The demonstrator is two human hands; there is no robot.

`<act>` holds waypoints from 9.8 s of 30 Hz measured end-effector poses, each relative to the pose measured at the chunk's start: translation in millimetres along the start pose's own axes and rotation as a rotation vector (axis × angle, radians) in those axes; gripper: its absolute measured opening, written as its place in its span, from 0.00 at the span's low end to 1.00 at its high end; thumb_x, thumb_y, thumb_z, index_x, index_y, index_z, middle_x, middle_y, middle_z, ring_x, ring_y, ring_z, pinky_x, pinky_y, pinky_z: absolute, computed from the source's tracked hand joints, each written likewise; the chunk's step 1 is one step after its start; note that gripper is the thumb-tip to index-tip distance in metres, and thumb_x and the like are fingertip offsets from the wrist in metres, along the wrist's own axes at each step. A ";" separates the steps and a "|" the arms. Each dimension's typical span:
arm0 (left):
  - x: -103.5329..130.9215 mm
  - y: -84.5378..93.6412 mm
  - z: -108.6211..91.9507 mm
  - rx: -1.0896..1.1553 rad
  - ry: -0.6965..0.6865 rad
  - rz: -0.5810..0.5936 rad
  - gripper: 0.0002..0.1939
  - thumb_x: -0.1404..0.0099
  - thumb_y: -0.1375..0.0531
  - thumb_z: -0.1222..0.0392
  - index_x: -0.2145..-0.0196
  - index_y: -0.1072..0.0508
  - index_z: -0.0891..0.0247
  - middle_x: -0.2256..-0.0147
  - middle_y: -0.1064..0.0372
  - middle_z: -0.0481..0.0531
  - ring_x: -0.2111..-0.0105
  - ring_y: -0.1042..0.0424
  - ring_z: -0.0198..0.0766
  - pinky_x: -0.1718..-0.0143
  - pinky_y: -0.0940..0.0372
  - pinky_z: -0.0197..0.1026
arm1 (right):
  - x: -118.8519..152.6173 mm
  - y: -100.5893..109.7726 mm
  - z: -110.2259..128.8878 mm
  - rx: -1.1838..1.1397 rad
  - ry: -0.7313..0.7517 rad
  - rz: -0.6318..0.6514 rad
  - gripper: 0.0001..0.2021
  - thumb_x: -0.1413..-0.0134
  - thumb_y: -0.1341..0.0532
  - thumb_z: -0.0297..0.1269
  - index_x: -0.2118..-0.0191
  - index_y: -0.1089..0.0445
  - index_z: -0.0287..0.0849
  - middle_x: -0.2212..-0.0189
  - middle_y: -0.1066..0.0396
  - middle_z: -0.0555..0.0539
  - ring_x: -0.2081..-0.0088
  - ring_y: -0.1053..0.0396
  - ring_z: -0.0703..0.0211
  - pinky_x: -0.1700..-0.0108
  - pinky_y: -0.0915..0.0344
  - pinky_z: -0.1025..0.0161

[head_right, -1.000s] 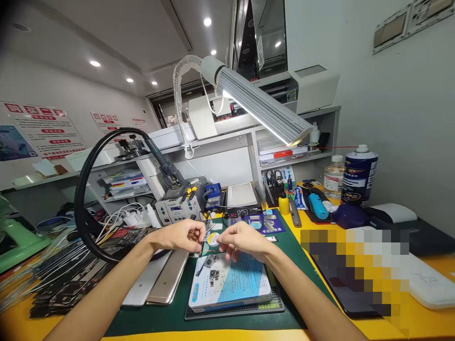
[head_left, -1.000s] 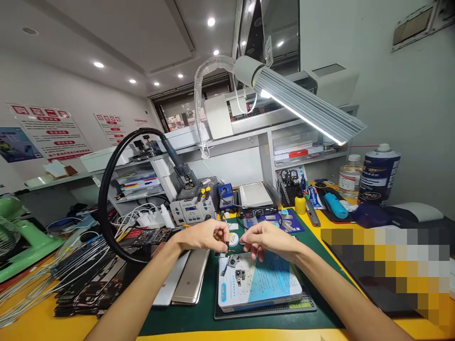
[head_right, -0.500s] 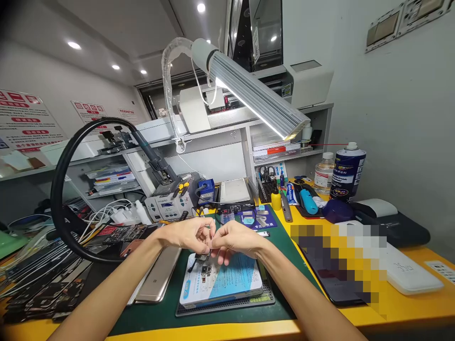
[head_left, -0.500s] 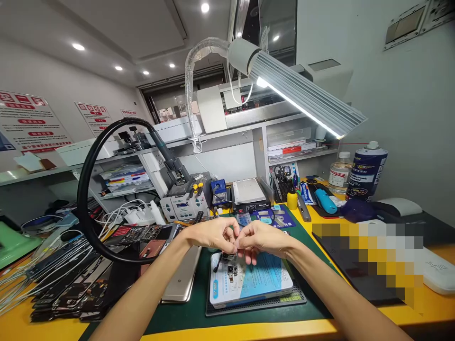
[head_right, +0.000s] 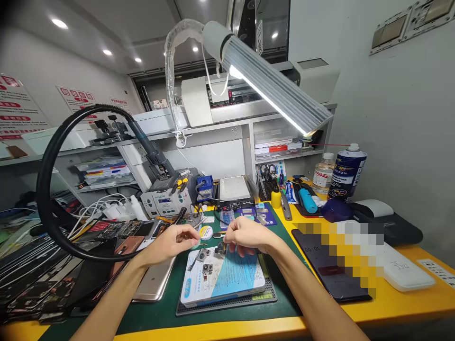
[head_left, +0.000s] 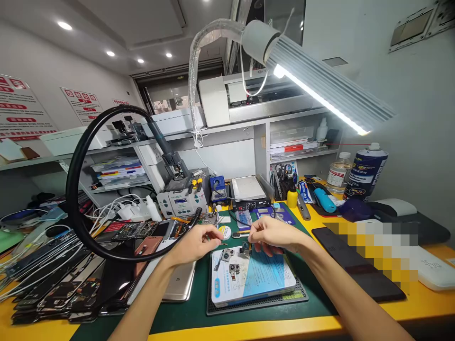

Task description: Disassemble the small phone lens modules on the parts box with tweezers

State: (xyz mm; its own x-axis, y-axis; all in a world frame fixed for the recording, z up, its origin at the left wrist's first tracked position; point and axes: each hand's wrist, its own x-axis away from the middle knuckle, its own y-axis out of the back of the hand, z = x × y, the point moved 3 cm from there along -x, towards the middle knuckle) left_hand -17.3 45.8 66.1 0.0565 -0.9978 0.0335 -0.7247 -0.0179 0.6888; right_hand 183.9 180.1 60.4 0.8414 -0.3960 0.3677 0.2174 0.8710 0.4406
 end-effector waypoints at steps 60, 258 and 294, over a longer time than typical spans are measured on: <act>11.4 -24.7 22.7 -0.314 -0.069 -0.021 0.11 0.31 0.41 0.49 0.53 0.28 0.49 0.64 0.33 0.46 0.71 0.34 0.37 0.69 0.39 0.38 | 14.2 8.5 10.3 0.446 0.018 -0.053 0.08 0.47 0.32 0.37 0.59 0.20 0.48 0.73 0.29 0.52 0.72 0.34 0.61 0.73 0.44 0.68; 57.2 -29.7 -8.3 -0.468 -0.065 0.061 0.51 0.52 0.33 0.61 0.32 0.47 0.59 0.36 0.39 0.62 0.37 0.35 0.55 0.35 0.39 0.57 | -9.3 19.7 -20.9 0.441 -0.045 -0.131 0.14 0.33 0.37 0.40 0.47 0.28 0.39 0.50 0.26 0.43 0.55 0.24 0.51 0.55 0.25 0.51; 49.8 -154.6 -88.8 -1.038 -0.398 -0.643 0.15 0.30 0.39 0.56 0.73 0.33 0.63 0.73 0.36 0.44 0.69 0.32 0.36 0.65 0.34 0.41 | -14.4 4.5 -11.7 0.717 0.146 -0.334 0.15 0.33 0.36 0.40 0.45 0.29 0.40 0.46 0.28 0.41 0.50 0.26 0.49 0.50 0.27 0.48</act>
State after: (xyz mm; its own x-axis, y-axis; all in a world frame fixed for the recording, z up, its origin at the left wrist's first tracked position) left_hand 158.5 4.4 25.6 -0.1434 -0.7814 -0.6073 0.2384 -0.6228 0.7452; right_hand 178.5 193.1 47.5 0.8548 -0.5178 0.0345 0.1401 0.2945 0.9453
